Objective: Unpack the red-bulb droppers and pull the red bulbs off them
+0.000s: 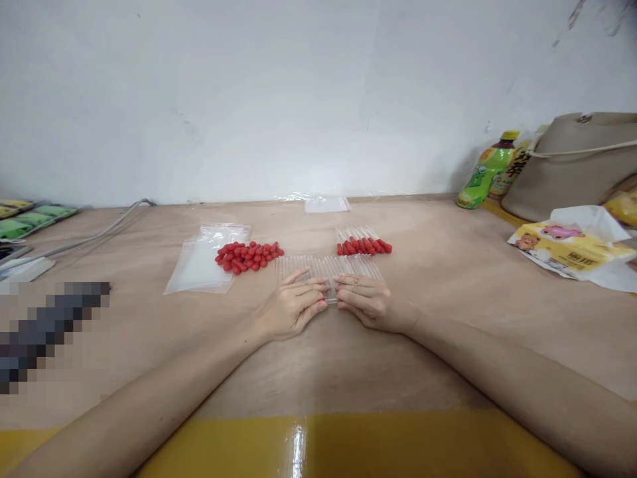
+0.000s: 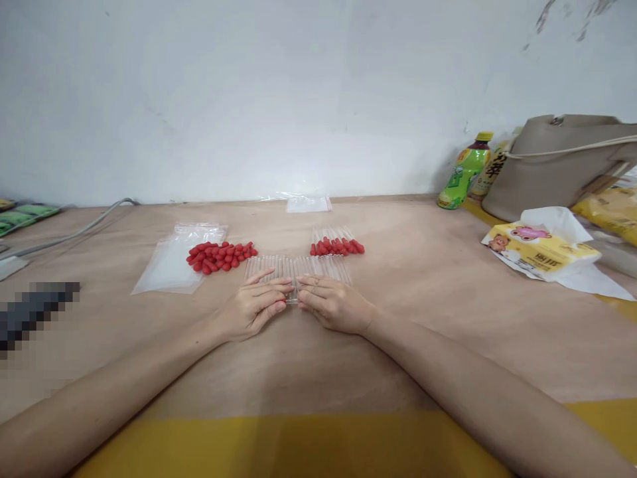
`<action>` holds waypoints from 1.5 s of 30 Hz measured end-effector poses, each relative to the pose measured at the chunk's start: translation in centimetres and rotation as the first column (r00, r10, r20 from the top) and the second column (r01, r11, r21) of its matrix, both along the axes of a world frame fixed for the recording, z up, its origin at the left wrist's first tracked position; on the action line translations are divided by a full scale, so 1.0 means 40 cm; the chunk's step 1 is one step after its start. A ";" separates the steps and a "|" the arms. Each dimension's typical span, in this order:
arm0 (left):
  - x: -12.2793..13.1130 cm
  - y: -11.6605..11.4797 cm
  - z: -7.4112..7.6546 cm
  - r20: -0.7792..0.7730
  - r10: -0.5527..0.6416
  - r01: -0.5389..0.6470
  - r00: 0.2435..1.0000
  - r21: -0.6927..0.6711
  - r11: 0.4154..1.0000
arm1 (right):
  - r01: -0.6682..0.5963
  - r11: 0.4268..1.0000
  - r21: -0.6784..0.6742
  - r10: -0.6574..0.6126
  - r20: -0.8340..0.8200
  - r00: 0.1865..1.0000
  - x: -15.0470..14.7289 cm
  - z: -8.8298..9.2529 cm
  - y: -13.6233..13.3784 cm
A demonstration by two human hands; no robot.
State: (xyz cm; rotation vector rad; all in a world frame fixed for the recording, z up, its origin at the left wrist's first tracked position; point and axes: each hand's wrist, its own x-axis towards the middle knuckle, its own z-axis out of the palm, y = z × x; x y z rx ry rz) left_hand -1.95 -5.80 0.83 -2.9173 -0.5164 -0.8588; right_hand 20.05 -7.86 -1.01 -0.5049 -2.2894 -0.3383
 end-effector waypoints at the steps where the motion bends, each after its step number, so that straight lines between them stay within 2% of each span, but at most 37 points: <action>1: -0.001 -0.001 0.000 -0.005 0.001 -0.001 1.000 -0.007 1.000 | 0.001 1.000 0.001 -0.001 0.000 1.000 0.000 0.000 -0.001; 14: 0.014 0.005 -0.011 0.088 0.008 -0.013 0.996 0.052 0.999 | 0.049 0.993 -0.108 -0.057 -0.071 0.996 -0.010 -0.008 0.008; 18: 0.015 0.008 -0.009 0.097 0.000 -0.007 0.995 0.069 0.998 | 0.027 0.994 -0.103 -0.034 -0.065 0.997 -0.016 -0.008 0.013; 23: 0.014 0.001 0.002 0.045 -0.013 0.009 0.999 0.077 0.997 | 0.005 0.999 -0.048 -0.006 -0.022 1.000 -0.013 0.000 0.008; 36: 0.000 -0.004 0.008 -0.016 -0.006 0.005 1.000 -0.076 0.997 | 0.030 0.993 0.113 -0.032 0.017 0.999 -0.006 0.017 -0.008; 45: -0.007 -0.004 0.002 0.003 -0.059 0.059 0.998 0.007 0.998 | 0.005 0.985 0.171 -0.010 0.028 1.000 0.007 0.021 -0.016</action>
